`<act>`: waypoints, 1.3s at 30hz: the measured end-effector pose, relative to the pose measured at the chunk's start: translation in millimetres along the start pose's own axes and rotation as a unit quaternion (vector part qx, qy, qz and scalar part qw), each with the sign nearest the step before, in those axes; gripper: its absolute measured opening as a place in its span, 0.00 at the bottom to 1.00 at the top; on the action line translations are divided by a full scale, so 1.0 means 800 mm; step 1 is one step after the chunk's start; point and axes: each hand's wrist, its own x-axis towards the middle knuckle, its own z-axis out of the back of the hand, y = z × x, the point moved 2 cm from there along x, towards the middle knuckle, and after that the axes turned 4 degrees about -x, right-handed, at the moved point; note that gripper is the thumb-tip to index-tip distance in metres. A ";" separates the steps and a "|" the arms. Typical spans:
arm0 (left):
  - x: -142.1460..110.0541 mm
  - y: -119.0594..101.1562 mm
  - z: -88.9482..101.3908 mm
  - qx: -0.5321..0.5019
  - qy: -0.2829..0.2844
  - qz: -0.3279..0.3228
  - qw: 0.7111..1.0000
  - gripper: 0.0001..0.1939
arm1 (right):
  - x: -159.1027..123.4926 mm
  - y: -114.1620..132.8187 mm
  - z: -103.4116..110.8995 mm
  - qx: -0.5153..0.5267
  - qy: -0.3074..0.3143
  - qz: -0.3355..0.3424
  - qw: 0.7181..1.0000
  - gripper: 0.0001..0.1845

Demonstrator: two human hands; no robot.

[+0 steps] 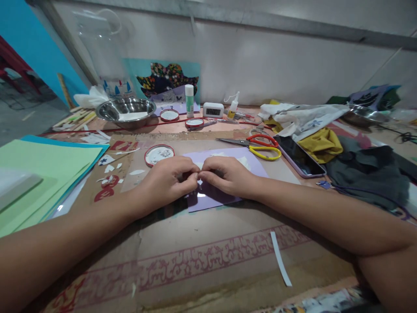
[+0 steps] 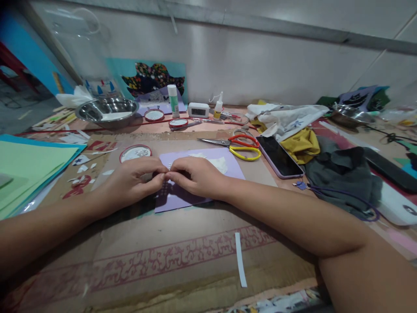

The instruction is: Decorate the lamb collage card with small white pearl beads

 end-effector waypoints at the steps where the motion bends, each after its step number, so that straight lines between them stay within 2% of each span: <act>1: 0.000 0.000 0.000 0.001 0.002 -0.002 1.000 0.11 | 0.000 0.000 0.000 -0.003 0.001 0.001 1.000 0.13; 16: -0.001 -0.001 0.001 -0.001 0.000 -0.018 1.000 0.11 | 0.000 0.000 0.004 0.017 -0.012 -0.050 0.999 0.13; 30: 0.000 0.002 -0.002 -0.023 -0.008 -0.028 0.999 0.09 | 0.000 -0.001 0.005 0.039 0.003 -0.012 0.999 0.14; 39: 0.000 0.004 -0.002 -0.026 -0.011 -0.027 0.999 0.10 | 0.001 -0.001 0.006 0.028 0.006 -0.021 0.999 0.14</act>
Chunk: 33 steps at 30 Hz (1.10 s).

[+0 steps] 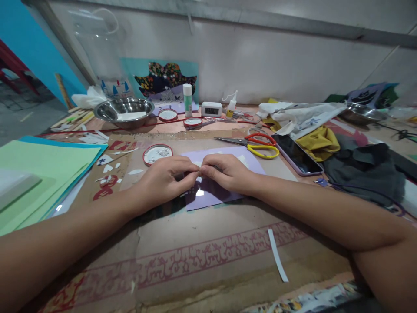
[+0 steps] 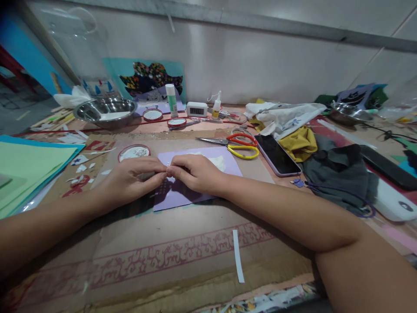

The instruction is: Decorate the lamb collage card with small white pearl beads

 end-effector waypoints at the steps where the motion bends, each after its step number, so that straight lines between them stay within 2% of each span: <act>1: 0.000 -0.001 0.000 0.001 -0.001 0.000 1.000 0.11 | 0.000 0.000 0.000 -0.001 -0.001 0.002 1.000 0.14; 10: -0.001 -0.002 0.001 0.035 -0.001 0.017 0.999 0.12 | 0.000 -0.003 -0.004 -0.003 0.000 -0.018 1.000 0.15; 15: -0.003 -0.003 0.000 0.041 -0.001 0.018 0.999 0.12 | 0.000 -0.004 -0.005 -0.012 -0.004 -0.006 1.000 0.15; 23: 0.000 -0.003 0.001 0.022 0.007 0.045 0.999 0.12 | 0.000 -0.002 -0.002 0.003 -0.006 -0.030 1.000 0.13; 28: 0.000 -0.006 0.003 0.013 0.014 0.037 0.999 0.13 | 0.000 -0.002 -0.001 0.021 -0.006 -0.050 0.999 0.13; 33: -0.001 -0.003 0.002 0.011 0.021 0.023 0.999 0.12 | 0.000 -0.001 0.001 0.019 -0.002 -0.040 0.999 0.12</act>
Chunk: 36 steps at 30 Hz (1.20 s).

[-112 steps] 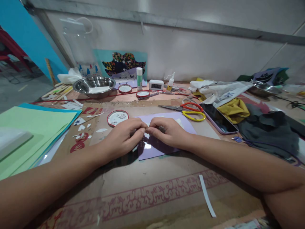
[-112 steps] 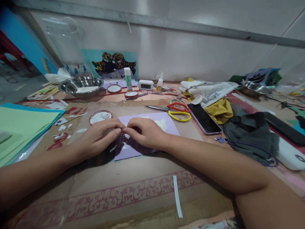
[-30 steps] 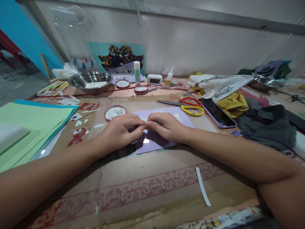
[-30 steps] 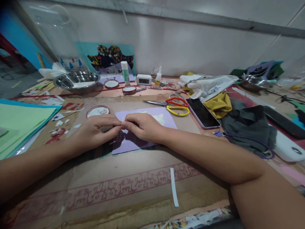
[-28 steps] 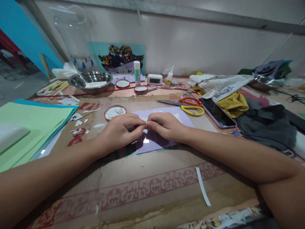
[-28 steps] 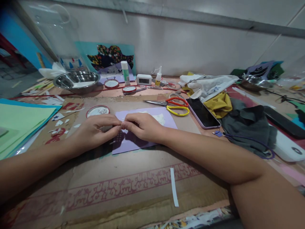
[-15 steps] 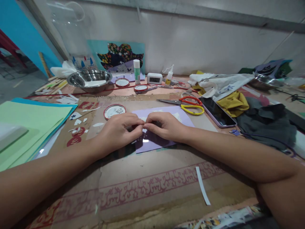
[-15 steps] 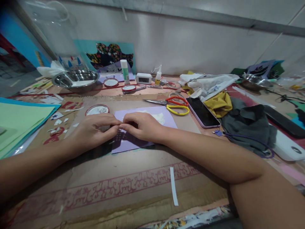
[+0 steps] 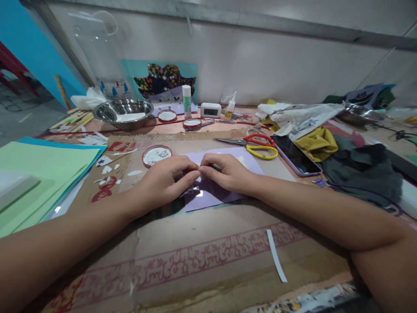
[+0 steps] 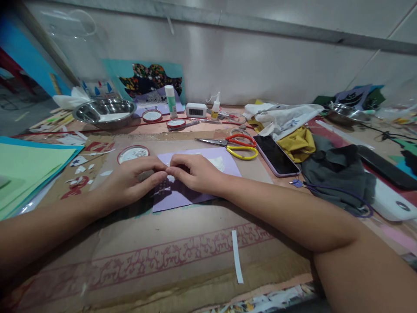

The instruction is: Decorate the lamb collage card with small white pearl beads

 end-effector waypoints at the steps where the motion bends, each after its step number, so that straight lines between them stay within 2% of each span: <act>1: 0.000 0.001 0.000 0.003 -0.001 -0.003 1.000 0.12 | 0.000 0.000 0.000 0.002 0.001 0.001 1.000 0.12; 7: 0.002 0.001 -0.001 0.023 -0.006 0.001 1.000 0.12 | 0.000 0.000 0.000 0.013 0.004 0.008 1.000 0.15; 14: 0.001 -0.001 0.000 0.073 -0.009 0.004 0.997 0.15 | -0.002 0.003 -0.002 0.016 -0.065 0.011 0.998 0.07; 20: 0.002 0.000 -0.001 0.091 -0.020 0.009 0.996 0.14 | -0.002 0.002 -0.006 0.013 -0.076 0.016 0.997 0.06; 24: 0.002 0.001 -0.003 0.102 -0.024 0.037 0.994 0.13 | -0.002 0.000 -0.008 -0.001 -0.072 0.019 0.997 0.04; 29: 0.003 0.008 -0.005 0.052 -0.013 0.074 0.996 0.13 | -0.001 -0.002 -0.006 -0.005 -0.084 0.016 0.996 0.03; 36: 0.004 0.019 0.004 -0.026 -0.058 0.120 0.991 0.09 | -0.003 -0.001 -0.002 -0.008 -0.094 0.010 0.995 0.04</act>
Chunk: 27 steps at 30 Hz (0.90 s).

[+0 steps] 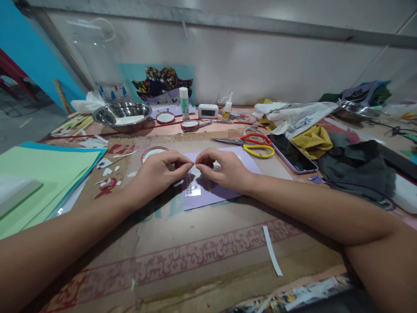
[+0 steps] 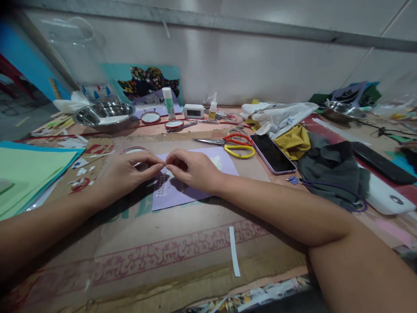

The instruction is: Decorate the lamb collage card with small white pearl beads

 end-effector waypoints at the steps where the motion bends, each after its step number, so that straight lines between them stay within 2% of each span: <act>1: 0.001 0.000 0.001 0.000 -0.005 0.008 1.000 0.09 | 0.000 0.000 0.000 -0.002 -0.002 -0.002 1.000 0.04; 4: 0.002 0.000 0.002 -0.003 -0.007 0.012 1.000 0.08 | 0.001 -0.001 0.001 -0.002 -0.003 -0.007 1.000 0.05; 10: -0.001 -0.004 0.001 -0.009 0.008 -0.034 0.999 0.10 | 0.002 -0.002 0.001 -0.007 0.003 -0.004 1.000 0.04; 15: -0.002 0.005 0.002 0.014 -0.038 -0.019 0.999 0.13 | 0.002 -0.002 0.000 -0.021 0.024 0.006 0.999 0.04; 18: 0.000 0.006 0.003 0.072 -0.031 -0.029 0.997 0.16 | 0.002 -0.003 -0.002 -0.070 0.062 0.046 0.995 0.04; 21: 0.004 0.004 0.002 0.113 0.012 -0.061 0.992 0.18 | 0.001 -0.006 -0.005 -0.118 0.091 0.108 0.983 0.04; 23: 0.006 0.004 0.000 0.099 0.034 -0.093 0.990 0.16 | 0.000 -0.008 -0.007 -0.139 0.101 0.155 0.973 0.05; 27: 0.008 0.012 -0.002 0.072 0.037 -0.124 0.989 0.07 | -0.002 -0.008 -0.007 -0.177 0.104 0.229 0.951 0.09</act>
